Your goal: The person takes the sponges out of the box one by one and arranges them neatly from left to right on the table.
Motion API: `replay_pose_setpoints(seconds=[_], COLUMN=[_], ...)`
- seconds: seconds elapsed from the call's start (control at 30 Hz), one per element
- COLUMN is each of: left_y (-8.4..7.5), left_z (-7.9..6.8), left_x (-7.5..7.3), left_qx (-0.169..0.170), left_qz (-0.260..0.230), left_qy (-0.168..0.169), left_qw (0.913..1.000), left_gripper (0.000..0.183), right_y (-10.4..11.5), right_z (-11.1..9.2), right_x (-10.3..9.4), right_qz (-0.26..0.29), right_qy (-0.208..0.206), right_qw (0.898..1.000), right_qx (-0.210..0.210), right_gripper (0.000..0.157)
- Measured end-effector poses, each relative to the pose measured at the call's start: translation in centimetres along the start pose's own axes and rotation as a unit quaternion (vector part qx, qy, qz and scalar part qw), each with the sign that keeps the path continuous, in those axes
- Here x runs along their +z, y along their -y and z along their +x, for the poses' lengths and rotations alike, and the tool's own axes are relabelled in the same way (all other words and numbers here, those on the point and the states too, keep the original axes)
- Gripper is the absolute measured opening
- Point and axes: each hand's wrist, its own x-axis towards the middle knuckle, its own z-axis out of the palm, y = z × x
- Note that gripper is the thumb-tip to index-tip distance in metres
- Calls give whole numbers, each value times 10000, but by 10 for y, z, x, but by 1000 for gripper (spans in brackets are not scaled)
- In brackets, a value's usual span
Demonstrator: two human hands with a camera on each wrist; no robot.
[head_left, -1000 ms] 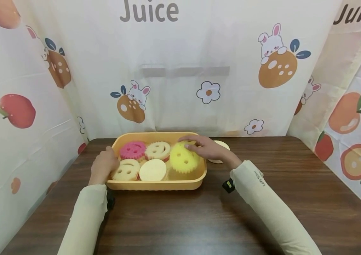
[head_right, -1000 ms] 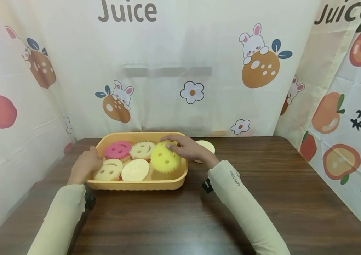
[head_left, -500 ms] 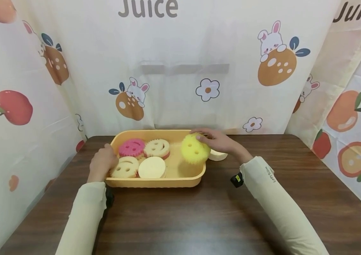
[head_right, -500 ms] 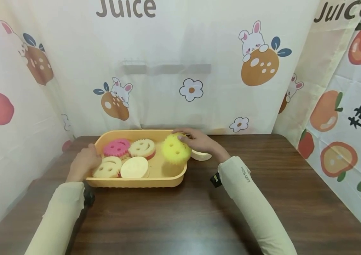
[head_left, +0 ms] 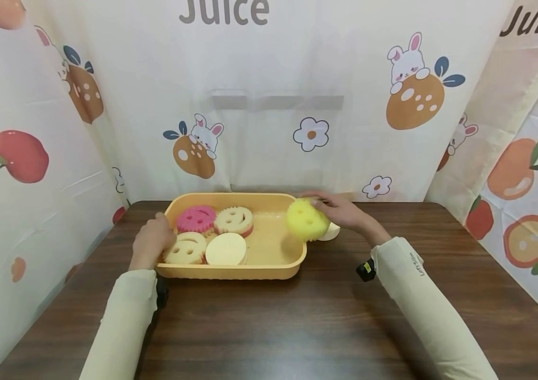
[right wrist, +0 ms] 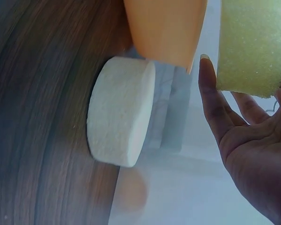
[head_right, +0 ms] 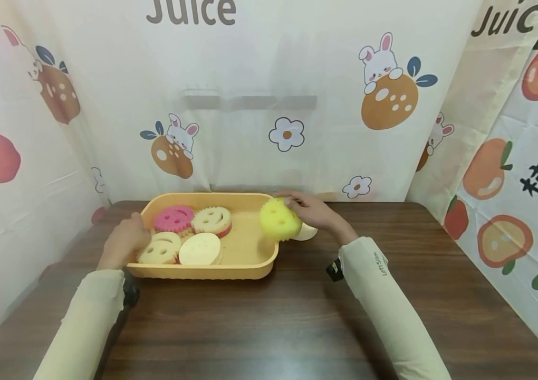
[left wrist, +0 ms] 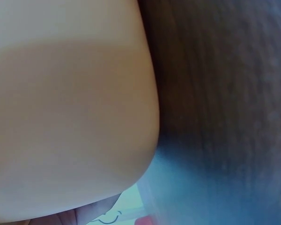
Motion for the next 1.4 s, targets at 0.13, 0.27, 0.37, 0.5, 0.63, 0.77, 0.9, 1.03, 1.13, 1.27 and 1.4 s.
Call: replay_pose_setpoints(seconds=[0.13, 0.27, 0.37, 0.5, 0.63, 0.77, 0.9, 1.03, 1.13, 1.27, 1.4], left_y=[1, 1, 1, 1, 1, 2, 2, 2, 4, 4, 2], left_z=[0, 2, 3, 3, 4, 4, 3, 2, -1, -2, 0], left_x=[0, 0, 1, 2, 1, 1, 2, 2, 1, 1, 1], left_qx=[1, 13, 25, 23, 23, 6, 26, 5, 25, 109, 147], left_qz=[12, 9, 9, 25, 41, 55, 54, 17, 15, 11, -14], left_qy=[-19, -14, -20, -12, -7, -3, 3, 23, 35, 3, 11], left_qw=[10000, 10000, 10000, 10000, 10000, 10000, 10000, 10000, 10000, 9999, 9999], left_gripper=[48, 50, 50, 49, 50, 49, 48, 49, 51, 51, 51], right_y=[-7, -14, -18, -24, -27, -29, -32, -36, -37, -39, -42], right_z=[-2, -4, -8, -15, -21, -27, -32, -36, -37, -38, -39], right_x=[-4, -8, -12, -19, -25, -29, -32, -34, -35, -39, -44], right_qz=[10, -66, -135, -152, -190, -203, -246, -282, -317, -453, -493], right_qy=[-52, -176, -249, -351, -412, -489, -698, -866, -957, -1151, -1311], right_qw=[10000, 9997, 9993, 9987, 9974, 9941, 9883, 9851, 9831, 9775, 9722], right_qx=[27, 158, 236, 336, 554, 945, 1331, 1462, 1531, 1708, 1879], right_gripper=[36, 37, 38, 39, 40, 42, 45, 47, 48, 49, 51])
